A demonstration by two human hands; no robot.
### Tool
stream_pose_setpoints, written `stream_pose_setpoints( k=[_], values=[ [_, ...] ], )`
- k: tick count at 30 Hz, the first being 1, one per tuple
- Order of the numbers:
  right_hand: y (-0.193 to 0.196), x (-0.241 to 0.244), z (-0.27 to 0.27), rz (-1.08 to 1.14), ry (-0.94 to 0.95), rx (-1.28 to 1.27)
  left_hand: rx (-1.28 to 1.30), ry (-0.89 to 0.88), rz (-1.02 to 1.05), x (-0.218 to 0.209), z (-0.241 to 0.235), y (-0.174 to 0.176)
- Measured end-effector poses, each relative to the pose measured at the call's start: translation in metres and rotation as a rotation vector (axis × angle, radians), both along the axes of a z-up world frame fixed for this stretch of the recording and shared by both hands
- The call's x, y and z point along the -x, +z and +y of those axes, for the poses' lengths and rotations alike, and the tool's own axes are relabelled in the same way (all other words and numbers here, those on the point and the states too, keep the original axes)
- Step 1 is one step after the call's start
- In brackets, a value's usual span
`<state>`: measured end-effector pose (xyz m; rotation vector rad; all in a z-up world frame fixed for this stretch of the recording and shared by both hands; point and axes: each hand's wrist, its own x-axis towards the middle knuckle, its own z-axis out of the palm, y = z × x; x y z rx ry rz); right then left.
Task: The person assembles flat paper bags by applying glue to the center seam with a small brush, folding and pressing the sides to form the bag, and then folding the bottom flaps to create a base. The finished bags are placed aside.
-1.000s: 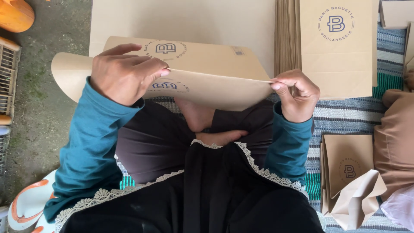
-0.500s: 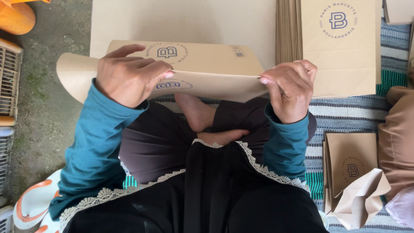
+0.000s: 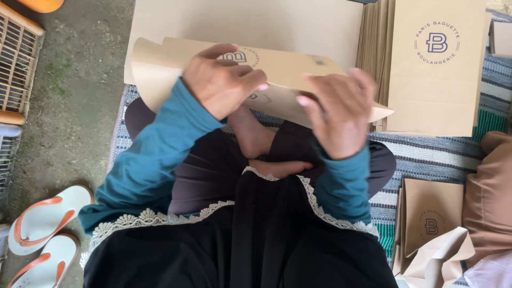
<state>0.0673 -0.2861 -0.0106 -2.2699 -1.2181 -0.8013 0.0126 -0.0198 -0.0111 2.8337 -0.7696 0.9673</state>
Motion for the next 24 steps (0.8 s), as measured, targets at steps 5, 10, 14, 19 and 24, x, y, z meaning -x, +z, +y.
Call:
stream_pose_setpoints(
  k=[5,10,14,19,24],
  values=[
    [0.008,0.014,0.046,0.017,0.082,-0.145,-0.03,0.004,-0.025,-0.001,-0.01,-0.001],
    [-0.038,-0.008,0.026,-0.142,-0.019,-0.186,-0.005,-0.004,-0.093,0.004,-0.006,0.0],
    [-0.061,-0.031,-0.024,-0.233,-0.006,-0.205,0.0,-0.01,-0.079,0.006,-0.001,0.001],
    [-0.069,-0.048,-0.091,-0.252,-0.181,-0.187,0.007,-0.007,-0.063,0.006,0.02,0.003],
    [-0.057,-0.042,-0.093,-0.105,-0.237,-0.125,-0.005,-0.005,0.01,-0.003,0.009,-0.014]
  ],
)
